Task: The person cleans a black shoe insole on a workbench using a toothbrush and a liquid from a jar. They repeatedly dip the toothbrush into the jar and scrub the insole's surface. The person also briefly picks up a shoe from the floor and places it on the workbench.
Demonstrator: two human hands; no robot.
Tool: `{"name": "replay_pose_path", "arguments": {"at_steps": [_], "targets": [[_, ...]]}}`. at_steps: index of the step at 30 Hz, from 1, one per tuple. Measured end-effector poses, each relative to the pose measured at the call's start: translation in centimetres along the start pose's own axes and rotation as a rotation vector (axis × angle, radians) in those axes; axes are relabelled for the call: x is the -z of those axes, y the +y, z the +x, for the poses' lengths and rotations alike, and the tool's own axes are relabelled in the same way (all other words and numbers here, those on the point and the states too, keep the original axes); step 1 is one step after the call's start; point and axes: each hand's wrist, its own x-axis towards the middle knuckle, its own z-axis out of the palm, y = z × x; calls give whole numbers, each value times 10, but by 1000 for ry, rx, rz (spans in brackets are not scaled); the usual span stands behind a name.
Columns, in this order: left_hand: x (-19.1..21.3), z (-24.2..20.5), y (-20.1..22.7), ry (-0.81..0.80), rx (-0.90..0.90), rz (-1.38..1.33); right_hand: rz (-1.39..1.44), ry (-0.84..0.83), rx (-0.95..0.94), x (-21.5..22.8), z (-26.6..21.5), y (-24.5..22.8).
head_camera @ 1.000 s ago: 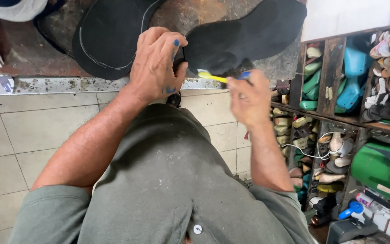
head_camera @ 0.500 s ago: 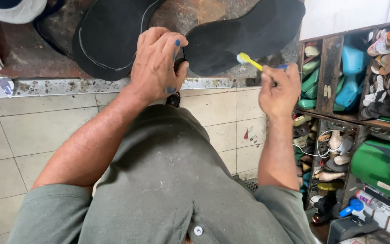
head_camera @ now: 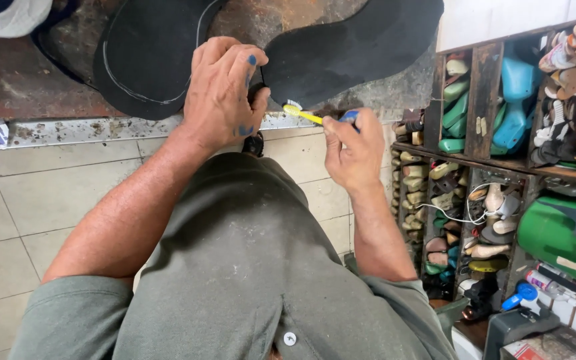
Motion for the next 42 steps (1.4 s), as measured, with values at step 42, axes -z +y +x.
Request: {"name": "replay_pose_path", "arguments": {"at_steps": [42], "targets": [[0,0,5,-40,-3,98,-288,-11,-133,4,-16,52]]}}
